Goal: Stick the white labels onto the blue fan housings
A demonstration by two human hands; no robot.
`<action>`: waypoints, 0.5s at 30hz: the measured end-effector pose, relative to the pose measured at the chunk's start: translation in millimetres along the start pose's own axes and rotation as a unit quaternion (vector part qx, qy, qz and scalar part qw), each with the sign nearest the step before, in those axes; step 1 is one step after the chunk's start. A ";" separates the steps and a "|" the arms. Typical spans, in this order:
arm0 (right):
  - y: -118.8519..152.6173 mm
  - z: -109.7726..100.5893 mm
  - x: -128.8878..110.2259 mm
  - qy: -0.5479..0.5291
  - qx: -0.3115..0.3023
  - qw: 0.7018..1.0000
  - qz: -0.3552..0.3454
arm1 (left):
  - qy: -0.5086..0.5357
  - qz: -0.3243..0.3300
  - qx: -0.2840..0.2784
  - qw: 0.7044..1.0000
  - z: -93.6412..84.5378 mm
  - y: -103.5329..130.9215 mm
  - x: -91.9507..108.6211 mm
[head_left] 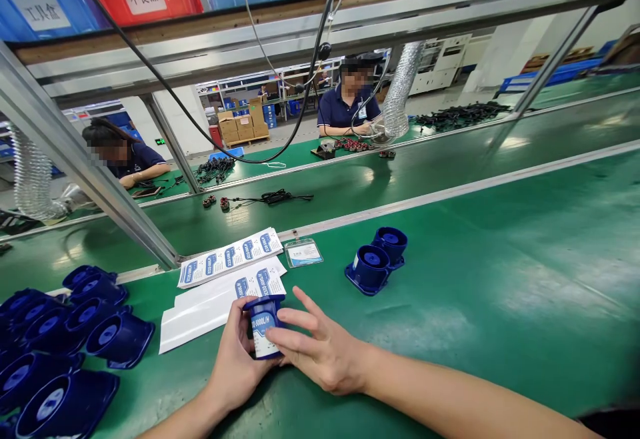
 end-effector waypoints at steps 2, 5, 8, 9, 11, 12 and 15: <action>-1.2 -5.5 -4.5 -0.018 0.009 0.999 -0.041 | -0.003 0.002 -0.004 1.000 -1.7 -2.9 -1.4; 0.8 -7.1 -16.6 -0.037 -0.014 0.992 -0.117 | -0.002 -0.009 0.039 0.999 -14.4 -7.9 -5.7; 3.5 8.3 -6.1 -0.030 -0.083 0.994 -0.063 | -0.012 -0.009 0.049 0.999 -16.3 -6.9 -10.7; 5.2 14.0 -0.8 -0.025 -0.103 0.994 -0.038 | -0.018 -0.004 0.034 0.999 -12.4 -5.1 -12.8; 9.1 23.4 5.4 -0.028 -0.141 0.989 -0.017 | -0.035 0.021 0.005 0.999 -4.9 -0.9 -16.7; 10.8 26.7 10.0 -0.036 -0.163 0.986 0.000 | -0.056 0.044 -0.006 0.997 -2.3 0.4 -16.6; 17.9 24.1 44.2 -0.043 -0.225 0.962 0.148 | -0.209 0.125 0.017 0.970 -9.8 -3.5 -6.5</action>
Point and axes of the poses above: each hand's wrist, its own y-axis away from the middle knuckle, its own z-axis out of the palm, x = y × z, the point moved 10 cm from there along -y, towards the middle knuckle, and after that the axes turned 4 degrees about -y, right-handed, at the moved point
